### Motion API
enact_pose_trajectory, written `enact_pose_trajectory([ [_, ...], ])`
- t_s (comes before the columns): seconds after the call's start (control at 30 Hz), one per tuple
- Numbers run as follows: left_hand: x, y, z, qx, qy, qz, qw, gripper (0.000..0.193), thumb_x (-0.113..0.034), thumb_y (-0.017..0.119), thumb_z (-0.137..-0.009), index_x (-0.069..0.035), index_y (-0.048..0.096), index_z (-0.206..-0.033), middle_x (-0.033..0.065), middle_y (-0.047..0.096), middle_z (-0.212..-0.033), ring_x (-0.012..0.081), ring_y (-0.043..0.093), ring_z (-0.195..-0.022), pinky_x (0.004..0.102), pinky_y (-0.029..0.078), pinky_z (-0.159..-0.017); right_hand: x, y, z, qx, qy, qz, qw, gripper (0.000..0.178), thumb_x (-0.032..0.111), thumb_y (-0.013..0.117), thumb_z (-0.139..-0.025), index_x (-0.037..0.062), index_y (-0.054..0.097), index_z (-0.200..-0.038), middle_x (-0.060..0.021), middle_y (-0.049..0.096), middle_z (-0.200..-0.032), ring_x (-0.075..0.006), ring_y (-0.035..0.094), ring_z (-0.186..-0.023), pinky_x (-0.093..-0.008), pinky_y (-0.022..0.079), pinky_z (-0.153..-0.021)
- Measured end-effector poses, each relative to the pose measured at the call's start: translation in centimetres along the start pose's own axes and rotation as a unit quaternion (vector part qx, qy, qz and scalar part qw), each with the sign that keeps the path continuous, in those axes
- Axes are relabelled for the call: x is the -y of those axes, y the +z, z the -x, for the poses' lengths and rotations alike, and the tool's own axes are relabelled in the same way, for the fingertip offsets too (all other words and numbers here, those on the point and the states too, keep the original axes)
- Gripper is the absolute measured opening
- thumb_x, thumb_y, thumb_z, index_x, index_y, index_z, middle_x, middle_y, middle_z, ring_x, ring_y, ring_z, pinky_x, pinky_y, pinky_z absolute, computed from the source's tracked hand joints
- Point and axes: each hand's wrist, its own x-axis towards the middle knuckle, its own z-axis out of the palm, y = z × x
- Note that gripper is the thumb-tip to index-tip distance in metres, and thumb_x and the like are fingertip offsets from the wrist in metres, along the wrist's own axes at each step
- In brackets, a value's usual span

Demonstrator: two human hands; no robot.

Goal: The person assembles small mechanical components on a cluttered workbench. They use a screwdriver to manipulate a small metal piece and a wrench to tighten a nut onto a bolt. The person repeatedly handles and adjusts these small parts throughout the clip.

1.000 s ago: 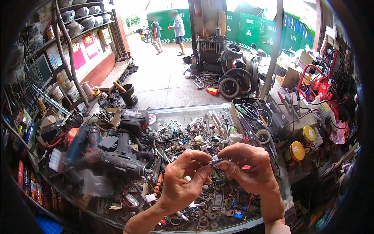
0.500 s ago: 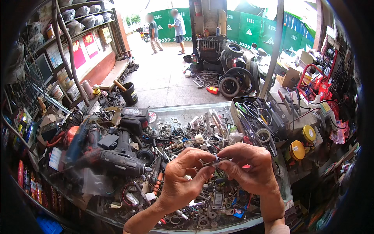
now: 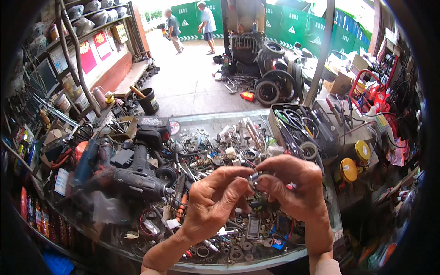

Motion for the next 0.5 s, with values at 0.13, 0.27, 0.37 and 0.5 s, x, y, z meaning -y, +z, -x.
enact_pose_trajectory([
  [0.13,0.2,-0.6,-0.4,0.024,0.025,-0.093,0.995,0.024,0.000,0.065,-0.085,0.002,0.062,-0.109,0.0088,0.061,-0.098,0.0124,0.065,-0.078,0.0218,0.055,-0.066,-0.3,0.1,-0.1,-0.008,0.029,-0.042,0.999,0.017,0.009,0.070,-0.084,0.0009,0.066,-0.099,-0.0006,0.063,-0.073,-0.0013,0.051,-0.057,-0.0179,0.038,-0.049],
  [0.27,0.5,-0.8,-0.5,0.024,-0.003,0.007,1.000,0.016,0.005,0.060,-0.087,0.002,0.065,-0.102,0.0082,0.063,-0.088,0.0125,0.065,-0.069,0.0200,0.051,-0.052,-0.1,0.2,0.0,0.003,0.029,-0.059,0.998,0.022,0.011,0.072,-0.083,-0.0027,0.065,-0.099,-0.0026,0.065,-0.074,-0.0040,0.057,-0.060,-0.0177,0.045,-0.050],
  [0.37,0.4,-0.5,-0.5,-0.010,-0.014,0.008,1.000,0.015,0.002,0.061,-0.087,0.002,0.065,-0.102,0.0088,0.065,-0.082,0.0133,0.065,-0.066,0.0197,0.049,-0.048,-0.7,0.3,-0.2,0.017,0.000,-0.015,1.000,0.022,0.011,0.072,-0.083,-0.0021,0.065,-0.099,-0.0028,0.066,-0.076,-0.0034,0.056,-0.059,-0.0171,0.044,-0.049],
  [0.5,1.1,-0.5,-0.4,-0.057,-0.004,-0.007,0.998,0.017,-0.007,0.058,-0.090,0.002,0.062,-0.103,0.0097,0.066,-0.080,0.0123,0.063,-0.060,0.0186,0.045,-0.044,-0.8,0.9,-0.1,-0.032,0.024,-0.008,0.999,0.026,0.016,0.074,-0.082,-0.0009,0.066,-0.100,-0.0026,0.066,-0.075,-0.0023,0.053,-0.054,-0.0152,0.039,-0.045],
])
